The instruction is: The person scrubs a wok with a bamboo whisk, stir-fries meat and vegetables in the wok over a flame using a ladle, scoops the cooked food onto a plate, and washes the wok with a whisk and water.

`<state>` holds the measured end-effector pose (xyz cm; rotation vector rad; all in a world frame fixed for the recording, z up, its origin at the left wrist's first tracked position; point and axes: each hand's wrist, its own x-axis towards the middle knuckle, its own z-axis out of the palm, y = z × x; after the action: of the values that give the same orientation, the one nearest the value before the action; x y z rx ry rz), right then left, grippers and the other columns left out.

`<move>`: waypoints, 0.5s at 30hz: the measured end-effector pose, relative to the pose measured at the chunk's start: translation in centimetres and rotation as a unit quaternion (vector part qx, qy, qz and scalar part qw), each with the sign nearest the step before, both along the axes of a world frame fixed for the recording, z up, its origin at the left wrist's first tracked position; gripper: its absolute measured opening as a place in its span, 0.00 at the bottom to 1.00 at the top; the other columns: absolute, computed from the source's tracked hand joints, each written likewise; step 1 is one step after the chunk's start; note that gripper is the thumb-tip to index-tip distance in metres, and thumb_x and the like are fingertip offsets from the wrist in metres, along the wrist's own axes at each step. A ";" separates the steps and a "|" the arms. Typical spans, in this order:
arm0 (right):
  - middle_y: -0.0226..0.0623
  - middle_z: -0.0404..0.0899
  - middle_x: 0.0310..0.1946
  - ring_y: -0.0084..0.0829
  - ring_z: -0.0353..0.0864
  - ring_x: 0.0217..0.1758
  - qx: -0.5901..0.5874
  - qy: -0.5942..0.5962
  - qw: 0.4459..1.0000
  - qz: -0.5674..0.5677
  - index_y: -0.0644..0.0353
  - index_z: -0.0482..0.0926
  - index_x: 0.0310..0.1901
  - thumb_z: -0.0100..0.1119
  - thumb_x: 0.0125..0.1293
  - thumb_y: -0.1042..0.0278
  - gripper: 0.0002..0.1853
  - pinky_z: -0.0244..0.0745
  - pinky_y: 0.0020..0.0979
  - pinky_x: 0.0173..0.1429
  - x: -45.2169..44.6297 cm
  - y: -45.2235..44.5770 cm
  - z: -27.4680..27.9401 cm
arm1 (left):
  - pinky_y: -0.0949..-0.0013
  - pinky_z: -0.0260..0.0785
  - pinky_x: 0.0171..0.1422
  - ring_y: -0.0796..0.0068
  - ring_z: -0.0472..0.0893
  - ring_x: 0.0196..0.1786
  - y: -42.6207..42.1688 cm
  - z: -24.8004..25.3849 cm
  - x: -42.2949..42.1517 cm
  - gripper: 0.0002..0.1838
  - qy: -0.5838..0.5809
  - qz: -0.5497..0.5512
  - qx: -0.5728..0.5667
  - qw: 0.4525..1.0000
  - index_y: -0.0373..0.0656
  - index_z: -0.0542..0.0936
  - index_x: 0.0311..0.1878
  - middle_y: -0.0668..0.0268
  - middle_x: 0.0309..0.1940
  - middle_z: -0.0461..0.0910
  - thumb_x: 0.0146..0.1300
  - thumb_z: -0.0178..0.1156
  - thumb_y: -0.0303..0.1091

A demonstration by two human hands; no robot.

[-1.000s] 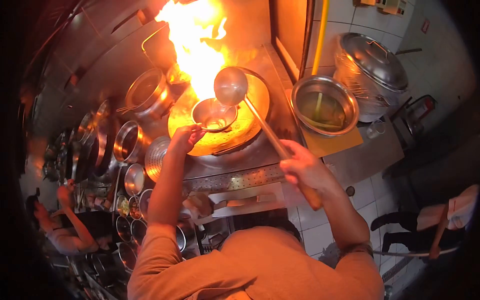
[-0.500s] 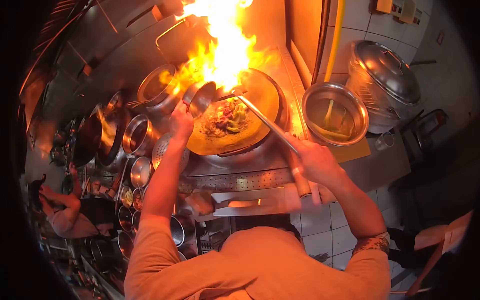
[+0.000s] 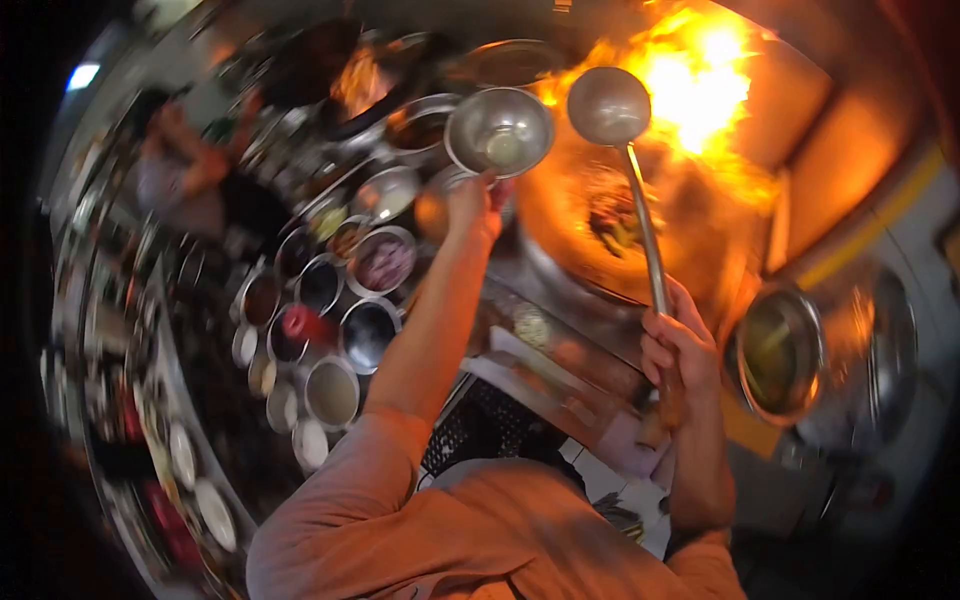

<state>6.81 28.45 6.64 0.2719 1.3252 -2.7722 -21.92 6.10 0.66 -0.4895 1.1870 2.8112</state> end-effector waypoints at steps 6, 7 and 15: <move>0.27 0.66 0.30 0.14 0.64 0.18 -0.027 -0.038 0.978 0.204 0.54 0.58 0.75 0.51 0.69 0.75 0.33 0.67 0.23 0.17 -2.5 -11.2 2.6 | 0.72 0.86 0.46 0.65 0.83 0.49 -21.0 3.2 7.1 0.09 0.038 0.150 0.095 0.983 0.30 0.76 0.51 0.58 0.46 0.79 0.72 0.58 0.24; 0.29 0.67 0.30 0.14 0.63 0.18 0.008 -0.060 0.974 0.220 0.55 0.56 0.77 0.51 0.68 0.78 0.35 0.65 0.22 0.16 -2.9 -13.6 1.9 | 0.72 0.86 0.48 0.65 0.83 0.49 -25.2 3.3 8.8 0.08 0.056 0.180 0.077 0.979 0.30 0.76 0.50 0.58 0.46 0.79 0.72 0.59 0.25; 0.30 0.72 0.26 0.20 0.72 0.19 0.324 -0.015 0.876 0.358 0.60 0.57 0.76 0.55 0.70 0.77 0.34 0.66 0.26 0.18 -3.4 -31.4 -3.1 | 0.72 0.85 0.52 0.64 0.86 0.48 -58.2 -4.2 34.6 0.10 -0.020 0.456 -0.072 0.887 0.28 0.78 0.51 0.55 0.48 0.82 0.71 0.59 0.24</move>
<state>3.45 -2.94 3.58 -0.1407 1.8311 -1.6681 12.65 -52.08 -3.50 -1.4442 1.4339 3.3905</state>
